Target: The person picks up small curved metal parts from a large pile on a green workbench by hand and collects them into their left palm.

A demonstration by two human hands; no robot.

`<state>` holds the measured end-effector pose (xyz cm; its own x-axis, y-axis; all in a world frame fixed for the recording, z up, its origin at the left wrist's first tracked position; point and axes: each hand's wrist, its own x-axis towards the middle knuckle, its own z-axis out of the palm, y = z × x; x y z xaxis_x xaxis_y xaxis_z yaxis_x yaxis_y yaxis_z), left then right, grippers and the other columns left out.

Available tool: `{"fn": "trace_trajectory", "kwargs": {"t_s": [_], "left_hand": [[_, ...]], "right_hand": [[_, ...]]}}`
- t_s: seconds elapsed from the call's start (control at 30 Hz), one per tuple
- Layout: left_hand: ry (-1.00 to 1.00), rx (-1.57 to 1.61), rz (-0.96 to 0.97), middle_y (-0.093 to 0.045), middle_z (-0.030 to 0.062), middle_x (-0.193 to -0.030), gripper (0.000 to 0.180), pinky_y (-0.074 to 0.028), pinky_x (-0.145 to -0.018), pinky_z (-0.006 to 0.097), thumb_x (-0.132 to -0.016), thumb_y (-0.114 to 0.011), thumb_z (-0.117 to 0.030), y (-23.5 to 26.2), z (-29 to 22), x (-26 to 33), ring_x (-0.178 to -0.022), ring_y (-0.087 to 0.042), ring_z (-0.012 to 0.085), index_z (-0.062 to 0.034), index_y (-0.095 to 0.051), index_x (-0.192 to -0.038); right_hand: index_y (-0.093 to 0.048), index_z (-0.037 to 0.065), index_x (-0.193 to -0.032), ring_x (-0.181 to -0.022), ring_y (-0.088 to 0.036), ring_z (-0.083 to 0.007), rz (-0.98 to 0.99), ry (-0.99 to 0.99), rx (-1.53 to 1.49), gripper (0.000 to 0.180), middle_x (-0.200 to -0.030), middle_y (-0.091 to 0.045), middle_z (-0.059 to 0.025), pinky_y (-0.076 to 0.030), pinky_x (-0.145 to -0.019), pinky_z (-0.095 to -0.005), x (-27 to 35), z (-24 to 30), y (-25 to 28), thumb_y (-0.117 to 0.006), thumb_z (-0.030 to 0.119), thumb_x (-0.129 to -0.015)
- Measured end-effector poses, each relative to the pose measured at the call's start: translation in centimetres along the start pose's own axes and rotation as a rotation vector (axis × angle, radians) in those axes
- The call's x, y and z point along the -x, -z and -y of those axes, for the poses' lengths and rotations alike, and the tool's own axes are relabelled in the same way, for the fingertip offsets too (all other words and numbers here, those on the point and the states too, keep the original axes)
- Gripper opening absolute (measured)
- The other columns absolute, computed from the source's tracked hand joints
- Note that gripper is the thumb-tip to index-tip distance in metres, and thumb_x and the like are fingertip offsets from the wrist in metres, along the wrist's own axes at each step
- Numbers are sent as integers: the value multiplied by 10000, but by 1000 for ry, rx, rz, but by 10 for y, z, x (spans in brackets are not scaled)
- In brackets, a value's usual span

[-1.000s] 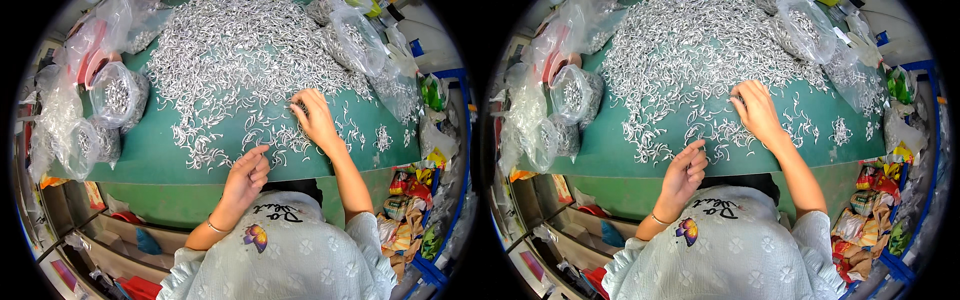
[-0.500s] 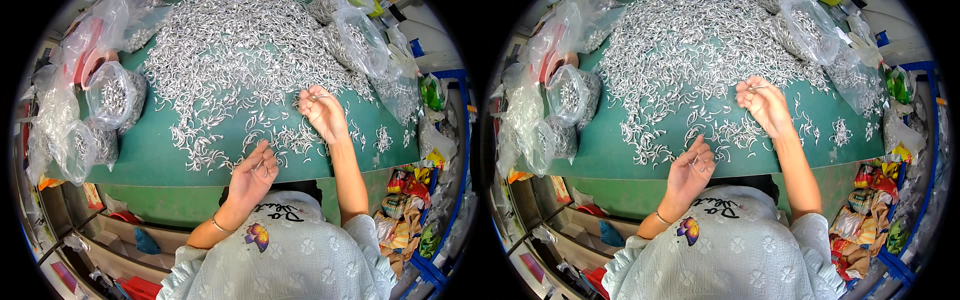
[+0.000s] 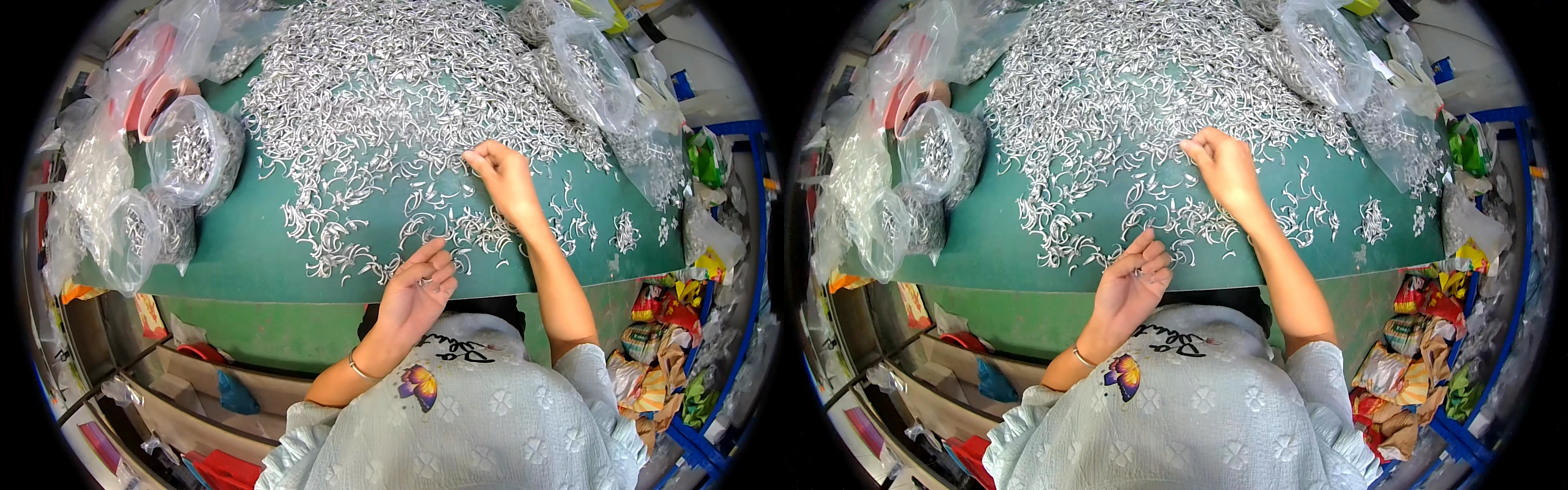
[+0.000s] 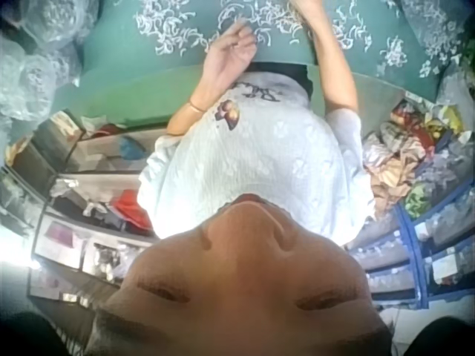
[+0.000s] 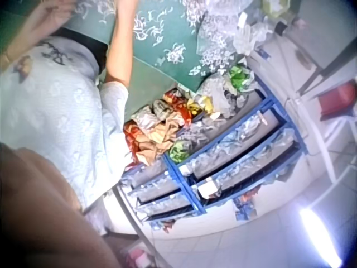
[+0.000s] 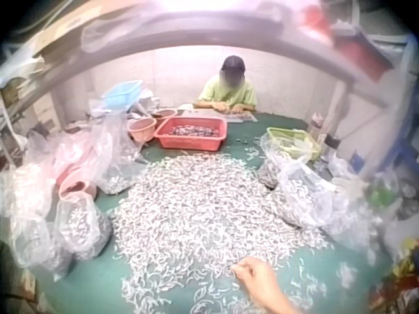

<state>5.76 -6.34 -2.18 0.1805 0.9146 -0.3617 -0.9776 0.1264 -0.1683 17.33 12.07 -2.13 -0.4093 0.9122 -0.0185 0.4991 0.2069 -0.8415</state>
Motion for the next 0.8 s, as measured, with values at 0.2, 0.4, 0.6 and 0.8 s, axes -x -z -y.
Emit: {"fn": "trace_trajectory", "kwargs": {"t_s": [0.2, 0.4, 0.6, 0.8], "left_hand": [[-37, -60, 22, -554, 83, -971, 344, -459, -768, 277, -871, -490, 6, 2, -3, -4, -859, -538, 162, 27, -510, -1214], [-107, -190, -115, -496, 160, -1315, 406, -383, -1056, 400, -952, -425, -116, -22, 2, -12, -1185, -509, 281, 75, -425, -1311], [-134, -192, -192, -376, 220, -1422, 447, -327, -1113, 417, -982, -417, -193, -20, 6, -28, -1321, -387, 312, 83, -386, -1331], [-122, -187, -37, -306, 228, -1466, 477, -248, -1150, 449, -1012, -343, -268, -24, 7, -28, -1389, -262, 330, 64, -379, -1352]], "right_hand": [[-568, 43, -787, -478, -364, -40, 293, -428, -775, 318, -587, -450, 32, -246, -417, -192, 13, 18, 21, -508, 290, -979], [-582, 43, -841, -502, -409, -46, 380, -337, -841, 270, -656, -502, 17, -284, -425, -187, 35, 24, 21, -484, 246, -989], [-629, 3, -859, -695, -593, -197, 295, 301, -197, 59, -751, -617, -65, -473, -630, -285, 60, 49, 13, -600, 55, -860], [-617, 34, -798, -836, -530, -291, -194, 328, 548, 158, -839, -571, -108, -433, -737, -391, 15, 10, -8, -697, 170, -786]]}}
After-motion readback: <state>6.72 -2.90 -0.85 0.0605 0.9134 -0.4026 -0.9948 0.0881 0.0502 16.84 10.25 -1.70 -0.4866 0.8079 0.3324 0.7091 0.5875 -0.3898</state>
